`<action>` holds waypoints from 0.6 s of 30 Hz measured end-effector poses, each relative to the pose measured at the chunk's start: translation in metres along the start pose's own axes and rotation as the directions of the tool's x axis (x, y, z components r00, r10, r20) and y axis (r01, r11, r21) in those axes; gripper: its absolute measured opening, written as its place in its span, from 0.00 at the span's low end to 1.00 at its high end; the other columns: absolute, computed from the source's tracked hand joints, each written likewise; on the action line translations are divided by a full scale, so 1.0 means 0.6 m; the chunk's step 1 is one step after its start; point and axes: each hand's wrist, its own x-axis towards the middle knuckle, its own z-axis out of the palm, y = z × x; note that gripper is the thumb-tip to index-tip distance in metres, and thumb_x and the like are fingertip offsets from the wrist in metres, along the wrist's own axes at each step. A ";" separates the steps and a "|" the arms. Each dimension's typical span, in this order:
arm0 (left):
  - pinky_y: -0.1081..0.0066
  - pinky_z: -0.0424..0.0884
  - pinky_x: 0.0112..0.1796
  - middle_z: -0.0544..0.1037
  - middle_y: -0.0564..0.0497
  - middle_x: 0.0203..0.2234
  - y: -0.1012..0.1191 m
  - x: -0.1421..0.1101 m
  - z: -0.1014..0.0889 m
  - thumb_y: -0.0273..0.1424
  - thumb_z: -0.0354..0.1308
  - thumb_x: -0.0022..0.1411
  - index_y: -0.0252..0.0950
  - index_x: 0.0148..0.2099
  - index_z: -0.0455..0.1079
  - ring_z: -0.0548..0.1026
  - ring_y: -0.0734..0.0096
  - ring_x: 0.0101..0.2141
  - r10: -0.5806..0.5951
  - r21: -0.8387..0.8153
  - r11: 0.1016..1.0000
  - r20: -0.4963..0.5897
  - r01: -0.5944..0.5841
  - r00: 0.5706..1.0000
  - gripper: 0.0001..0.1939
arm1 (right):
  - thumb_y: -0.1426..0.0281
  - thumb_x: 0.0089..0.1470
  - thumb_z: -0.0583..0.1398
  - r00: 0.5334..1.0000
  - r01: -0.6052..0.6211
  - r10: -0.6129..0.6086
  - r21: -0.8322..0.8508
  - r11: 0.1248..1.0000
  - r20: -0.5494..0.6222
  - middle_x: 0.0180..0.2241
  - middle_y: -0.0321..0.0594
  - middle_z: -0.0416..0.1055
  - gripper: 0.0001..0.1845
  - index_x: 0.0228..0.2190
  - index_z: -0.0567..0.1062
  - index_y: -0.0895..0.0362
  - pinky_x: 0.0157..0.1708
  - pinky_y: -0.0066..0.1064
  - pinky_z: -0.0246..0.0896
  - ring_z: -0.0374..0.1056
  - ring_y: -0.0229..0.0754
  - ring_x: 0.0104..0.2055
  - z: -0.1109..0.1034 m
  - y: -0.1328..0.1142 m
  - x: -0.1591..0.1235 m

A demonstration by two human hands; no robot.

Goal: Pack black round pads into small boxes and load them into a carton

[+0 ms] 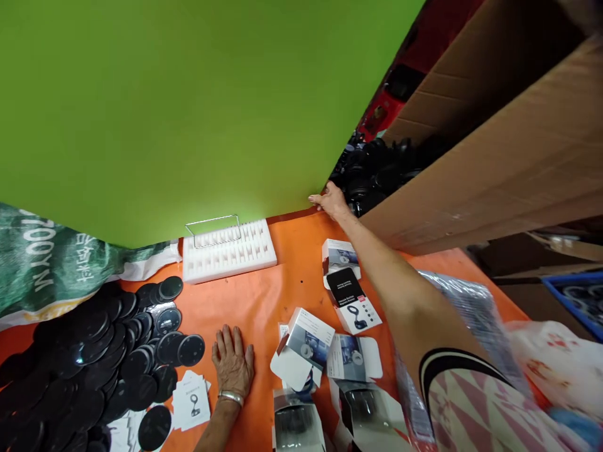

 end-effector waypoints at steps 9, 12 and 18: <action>0.47 0.51 0.61 0.61 0.28 0.62 0.005 0.010 -0.010 0.35 0.42 0.68 0.20 0.61 0.65 0.51 0.42 0.65 0.031 0.002 1.000 -0.035 -0.031 0.999 0.28 | 0.75 0.53 0.62 0.987 0.046 0.016 -0.381 0.923 0.158 0.57 0.46 0.67 0.09 0.37 0.79 0.57 0.61 0.46 0.48 0.56 0.53 0.61 0.017 0.087 -0.107; 0.47 0.52 0.61 0.61 0.28 0.62 0.004 0.010 -0.005 0.35 0.41 0.68 0.20 0.60 0.65 0.50 0.44 0.66 0.031 0.005 1.000 -0.055 -0.031 0.998 0.28 | 0.74 0.49 0.66 0.976 0.102 -0.014 -0.398 0.912 0.219 0.66 0.43 0.55 0.15 0.42 0.79 0.55 0.64 0.48 0.37 0.43 0.56 0.67 0.045 0.074 -0.080; 0.48 0.53 0.60 0.62 0.30 0.62 -0.002 0.001 0.009 0.34 0.43 0.67 0.22 0.60 0.67 0.49 0.46 0.66 0.046 0.026 0.999 -0.090 -0.044 0.995 0.27 | 0.71 0.57 0.59 0.985 -0.077 0.133 -0.405 0.911 0.112 0.53 0.58 0.70 0.16 0.45 0.78 0.64 0.61 0.50 0.43 0.50 0.58 0.64 0.122 0.051 0.023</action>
